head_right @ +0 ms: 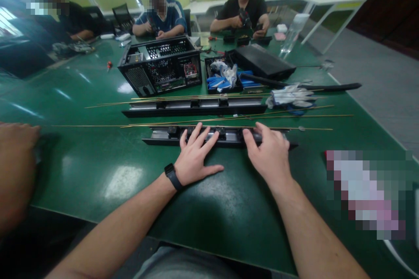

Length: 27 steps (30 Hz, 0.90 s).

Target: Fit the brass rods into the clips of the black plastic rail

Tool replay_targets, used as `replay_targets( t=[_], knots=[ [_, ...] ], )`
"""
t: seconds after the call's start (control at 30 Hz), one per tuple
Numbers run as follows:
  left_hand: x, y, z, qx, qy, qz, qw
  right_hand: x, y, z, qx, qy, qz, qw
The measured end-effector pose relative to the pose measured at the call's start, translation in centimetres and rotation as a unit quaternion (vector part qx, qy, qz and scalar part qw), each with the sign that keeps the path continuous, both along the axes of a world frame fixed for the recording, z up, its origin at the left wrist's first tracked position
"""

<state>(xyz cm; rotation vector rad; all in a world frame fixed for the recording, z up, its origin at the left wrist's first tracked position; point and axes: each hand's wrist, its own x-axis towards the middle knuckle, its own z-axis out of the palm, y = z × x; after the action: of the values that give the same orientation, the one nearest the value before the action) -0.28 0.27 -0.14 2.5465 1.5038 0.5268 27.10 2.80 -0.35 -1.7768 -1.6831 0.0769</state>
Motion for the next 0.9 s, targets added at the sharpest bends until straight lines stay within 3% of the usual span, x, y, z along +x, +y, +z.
replay_targets(
  t=[0.9],
  knots=[
    [0.14,-0.32,-0.07,-0.007,0.004,0.003,1.000,-0.03,-0.24,0.11,-0.002,0.006,-0.012,1.000]
  ],
)
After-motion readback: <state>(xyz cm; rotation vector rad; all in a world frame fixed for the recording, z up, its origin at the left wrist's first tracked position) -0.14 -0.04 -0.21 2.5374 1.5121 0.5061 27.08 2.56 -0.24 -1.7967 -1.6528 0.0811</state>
